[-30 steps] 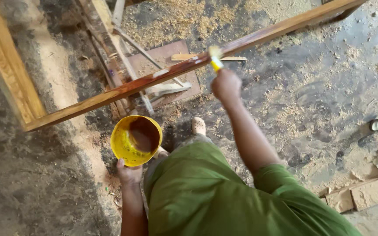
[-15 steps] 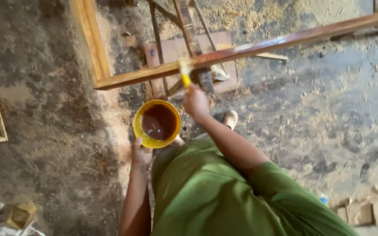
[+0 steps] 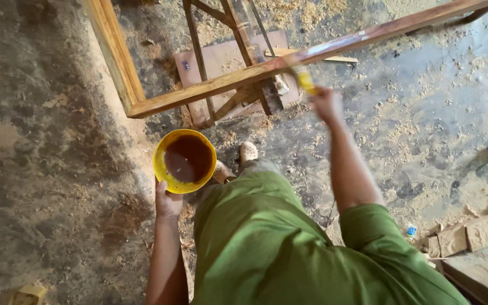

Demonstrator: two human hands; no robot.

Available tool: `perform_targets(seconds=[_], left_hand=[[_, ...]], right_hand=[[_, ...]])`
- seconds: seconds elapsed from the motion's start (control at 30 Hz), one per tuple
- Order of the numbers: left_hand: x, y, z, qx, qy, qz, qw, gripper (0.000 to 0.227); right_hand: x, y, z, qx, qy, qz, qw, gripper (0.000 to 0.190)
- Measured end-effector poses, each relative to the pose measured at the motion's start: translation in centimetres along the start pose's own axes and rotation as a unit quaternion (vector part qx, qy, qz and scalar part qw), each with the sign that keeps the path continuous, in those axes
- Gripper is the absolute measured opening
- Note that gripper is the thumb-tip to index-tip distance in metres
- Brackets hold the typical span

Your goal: The person applies a brown liquid finish to a wooden frame using a paintbrush. They repeatedly dip the brush into a yellow container and brush the liquid onto the frame's surface.

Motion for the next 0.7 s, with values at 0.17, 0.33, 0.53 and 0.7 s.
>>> perform_targets(seconds=[0.17,0.33,0.53,0.7], left_hand=[[1.4,1.3,0.0,0.011,0.001,-0.003,1.000,0.085],[1.4,1.1,-3.9,0.011,0.028,-0.014,0.999,0.082],[2.2,1.6,-4.4,-0.001,0.041,-0.005,0.999,0.074],[2.4,2.0,-3.8,-0.038,-0.021,0.001,0.999,0.055]], right_hand=[[1.6,-9.1,2.6,0.195,-0.223,0.009,0.955,0.030],[0.7,-4.6,-5.6,0.176,-0.332,-0.051,0.925,0.016],[-5.7,6.0,-13.9,0.284,-0.032,-0.089,0.954,0.022],[-5.3,1.5,-8.0,0.348,-0.010,-0.099,0.932,0.031]])
Point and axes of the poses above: each hand's wrist, its own x-axis towards the middle knuckle, its own z-axis out of the back of the hand, y = z × x, the point moved 3 cm from there along x, towards the middle knuckle, and after that the axes turned 6 degrees about z, right-handed, at the moved point
